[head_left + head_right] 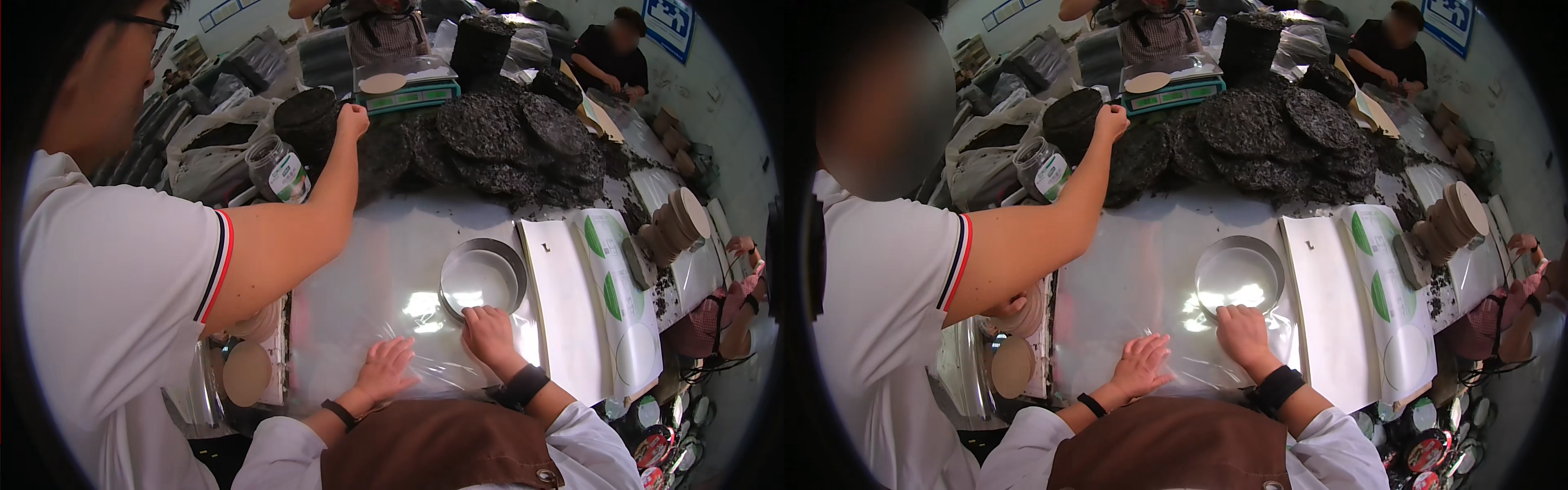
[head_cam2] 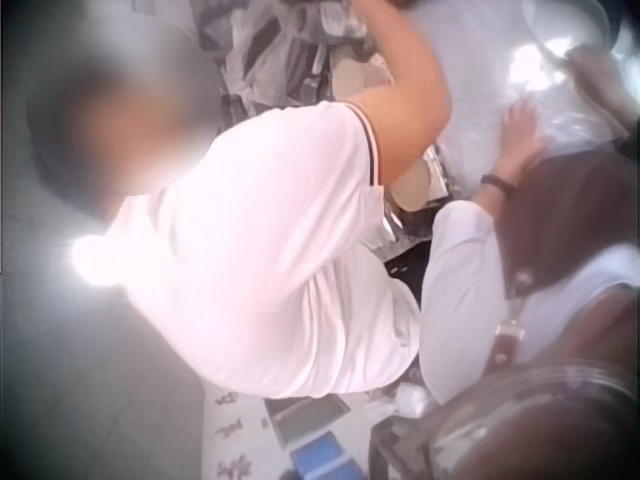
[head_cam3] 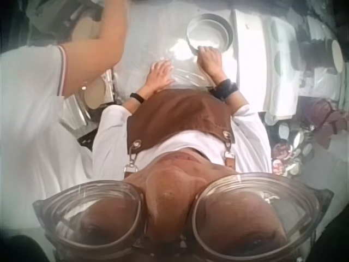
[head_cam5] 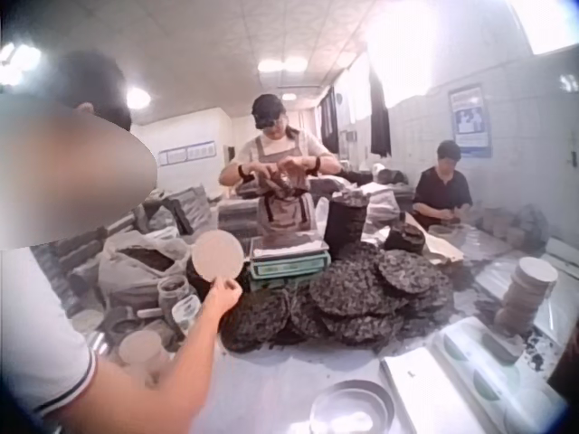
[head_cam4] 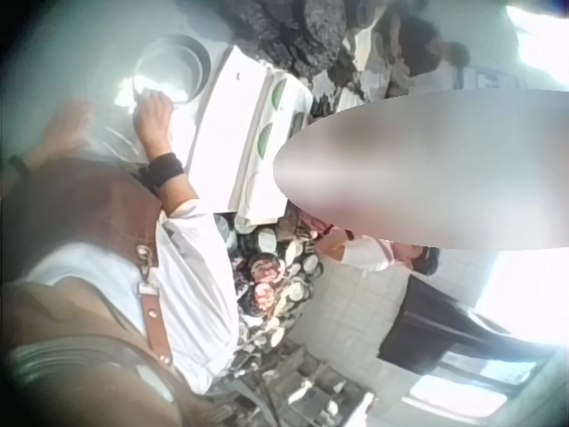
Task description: The person prepares and wraps dark compressed discs by placing them into a circular metal mold on a plastic-lined surface, covering them with plastic wrap, and applying a label to the top.
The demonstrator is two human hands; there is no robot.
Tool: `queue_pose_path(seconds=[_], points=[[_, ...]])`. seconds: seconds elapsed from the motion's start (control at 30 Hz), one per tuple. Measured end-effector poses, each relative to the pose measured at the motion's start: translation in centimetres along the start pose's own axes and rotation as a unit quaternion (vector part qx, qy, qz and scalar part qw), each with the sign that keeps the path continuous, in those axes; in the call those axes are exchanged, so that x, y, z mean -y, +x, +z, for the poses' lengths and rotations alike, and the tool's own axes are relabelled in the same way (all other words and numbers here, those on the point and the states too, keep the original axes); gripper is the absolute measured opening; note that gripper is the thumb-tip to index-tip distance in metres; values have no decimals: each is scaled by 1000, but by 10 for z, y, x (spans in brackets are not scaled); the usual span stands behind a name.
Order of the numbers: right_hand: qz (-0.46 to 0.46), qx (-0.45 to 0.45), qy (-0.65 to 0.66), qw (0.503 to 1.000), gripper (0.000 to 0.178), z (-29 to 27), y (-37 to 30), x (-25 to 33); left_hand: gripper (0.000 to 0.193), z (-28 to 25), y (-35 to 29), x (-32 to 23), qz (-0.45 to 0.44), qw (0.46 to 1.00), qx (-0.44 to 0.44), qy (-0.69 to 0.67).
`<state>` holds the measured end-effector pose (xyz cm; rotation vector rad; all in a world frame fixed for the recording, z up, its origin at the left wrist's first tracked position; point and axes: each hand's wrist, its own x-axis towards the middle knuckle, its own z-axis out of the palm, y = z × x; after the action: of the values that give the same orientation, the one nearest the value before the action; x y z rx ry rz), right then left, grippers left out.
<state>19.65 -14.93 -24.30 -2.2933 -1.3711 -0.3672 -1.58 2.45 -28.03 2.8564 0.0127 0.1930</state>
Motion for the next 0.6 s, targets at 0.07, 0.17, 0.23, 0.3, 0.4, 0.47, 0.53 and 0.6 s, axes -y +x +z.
queue_pose_path(seconds=[0.07,0.17,0.23,0.3,0.4,0.47,0.53,0.6], points=[[0,0,-2,1000,9,0,0,-1,60,-2,2,0,1,1000,3,-8],[-1,-4,-4,1000,9,0,0,-1,60,-2,2,0,2,1000,1,-6],[-3,-9,-4,1000,9,0,0,-1,61,-1,2,1,9,1000,-6,9],[-5,-7,-6,1000,8,0,0,-1,61,-1,2,2,9,1000,-6,12],[-7,-13,-12,1000,8,0,1,-1,60,-4,5,1,10,1000,-4,13],[-8,-15,-9,1000,8,0,1,-1,60,-5,4,0,9,1000,0,11],[-8,-18,-7,1000,8,-1,1,-1,59,-4,4,0,13,1000,-5,23],[-7,-14,-3,1000,8,-4,2,-1,59,-4,5,0,15,1000,-8,19]])
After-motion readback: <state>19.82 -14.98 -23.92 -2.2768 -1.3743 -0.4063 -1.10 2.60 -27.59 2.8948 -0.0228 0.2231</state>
